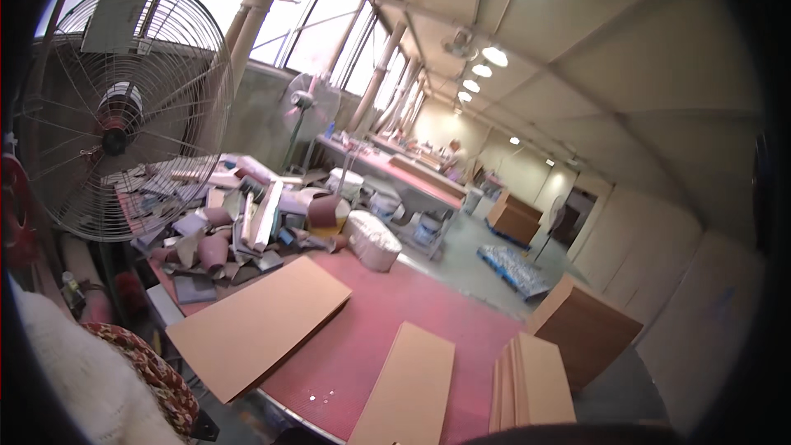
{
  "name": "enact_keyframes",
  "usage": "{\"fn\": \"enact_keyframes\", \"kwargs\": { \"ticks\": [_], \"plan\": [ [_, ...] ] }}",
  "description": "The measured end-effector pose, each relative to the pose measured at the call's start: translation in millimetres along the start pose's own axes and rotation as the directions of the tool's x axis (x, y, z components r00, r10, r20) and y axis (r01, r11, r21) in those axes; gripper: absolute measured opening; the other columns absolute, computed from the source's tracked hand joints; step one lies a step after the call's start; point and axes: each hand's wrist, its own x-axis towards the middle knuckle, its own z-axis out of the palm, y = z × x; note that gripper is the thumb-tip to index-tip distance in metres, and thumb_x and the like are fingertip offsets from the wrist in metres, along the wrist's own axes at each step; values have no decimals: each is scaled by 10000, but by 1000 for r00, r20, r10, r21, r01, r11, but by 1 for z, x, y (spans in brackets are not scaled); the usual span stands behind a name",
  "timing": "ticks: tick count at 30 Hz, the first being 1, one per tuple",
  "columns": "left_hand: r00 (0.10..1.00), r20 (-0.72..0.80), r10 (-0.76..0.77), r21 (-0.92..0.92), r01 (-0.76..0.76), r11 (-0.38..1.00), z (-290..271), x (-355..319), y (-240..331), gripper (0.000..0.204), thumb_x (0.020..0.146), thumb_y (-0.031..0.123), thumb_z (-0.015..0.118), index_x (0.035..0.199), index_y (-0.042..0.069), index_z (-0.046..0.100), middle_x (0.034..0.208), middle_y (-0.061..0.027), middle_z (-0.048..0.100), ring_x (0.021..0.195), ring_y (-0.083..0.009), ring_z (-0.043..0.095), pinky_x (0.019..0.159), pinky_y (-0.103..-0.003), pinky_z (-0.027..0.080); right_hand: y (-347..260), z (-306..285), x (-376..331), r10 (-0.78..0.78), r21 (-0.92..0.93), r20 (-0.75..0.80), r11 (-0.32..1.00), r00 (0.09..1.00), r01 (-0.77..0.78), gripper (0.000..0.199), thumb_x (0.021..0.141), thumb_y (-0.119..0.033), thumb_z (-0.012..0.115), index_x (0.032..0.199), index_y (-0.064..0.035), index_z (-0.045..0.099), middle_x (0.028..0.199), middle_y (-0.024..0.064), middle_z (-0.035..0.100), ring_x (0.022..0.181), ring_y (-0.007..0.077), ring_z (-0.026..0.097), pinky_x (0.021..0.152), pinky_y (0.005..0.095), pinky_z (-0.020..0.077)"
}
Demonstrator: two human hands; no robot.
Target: Inspecting wooden panels for defects and marking them with white chalk.
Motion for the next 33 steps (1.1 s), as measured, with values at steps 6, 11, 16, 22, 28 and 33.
{"fn": "enact_keyframes", "kwargs": {
  "ticks": [6, 11, 16, 22, 28, 33],
  "plan": [
    [985, -12, 171, 169, -167, 971, 18, -23, 45, 323, 1119, 205, 556, 1298, -31, 685, 1271, -148, 696, 1171, -254, 650, 1031, -365, 520, -35, -22, -13, -154, -101, -115, 985, 981, 142, 276, 1128, -260, 548, 1200, -42, 701, 1105, 194, 739, 1027, 397, 712, 879, 450, 570],
    [954, 68, 291, 316, -298, 901, 43, -38, 75, 326, 1119, 204, 555, 1302, -34, 682, 1280, -153, 693, 1182, -260, 648, 1038, -369, 519, -20, -13, -10, -218, -176, -81, 964, 973, 201, 390, 1067, -342, 674, 1331, -55, 665, 1288, 233, 703, 1086, 477, 698, 896, 551, 597],
    [838, 244, 488, 432, -544, 719, 71, -58, 111, 329, 1118, 203, 554, 1306, -36, 679, 1289, -159, 690, 1193, -266, 647, 1044, -372, 518, -56, -21, -2, -216, -166, -182, 968, 959, 187, 165, 1000, -174, 689, 1037, -13, 693, 988, 186, 699, 854, 412, 702, 739, 491, 567],
    [595, 546, 590, 384, -803, 455, 115, -50, 148, 332, 1117, 202, 553, 1310, -39, 675, 1300, -166, 686, 1205, -273, 644, 1052, -377, 516, -49, -22, -3, -167, -122, -161, 981, 973, 148, 158, 981, -159, 704, 1027, -7, 694, 1006, 184, 699, 910, 395, 702, 789, 496, 575],
    [446, 686, 575, 328, -895, 303, 151, -31, 168, 336, 1117, 202, 552, 1315, -43, 672, 1311, -173, 683, 1218, -280, 642, 1060, -382, 514, -51, -19, 6, -189, -115, -151, 978, 970, 173, 160, 1003, -141, 672, 1070, 1, 701, 1037, 187, 696, 919, 400, 703, 797, 478, 575],
    [384, 739, 553, 287, -923, 258, 171, -17, 172, 340, 1116, 201, 552, 1319, -45, 669, 1320, -178, 680, 1229, -286, 641, 1067, -386, 513, -45, -18, 4, -175, -119, -147, 980, 974, 158, 157, 961, -151, 725, 1044, -18, 708, 1070, 165, 703, 916, 373, 708, 799, 475, 583]
  ]
}}
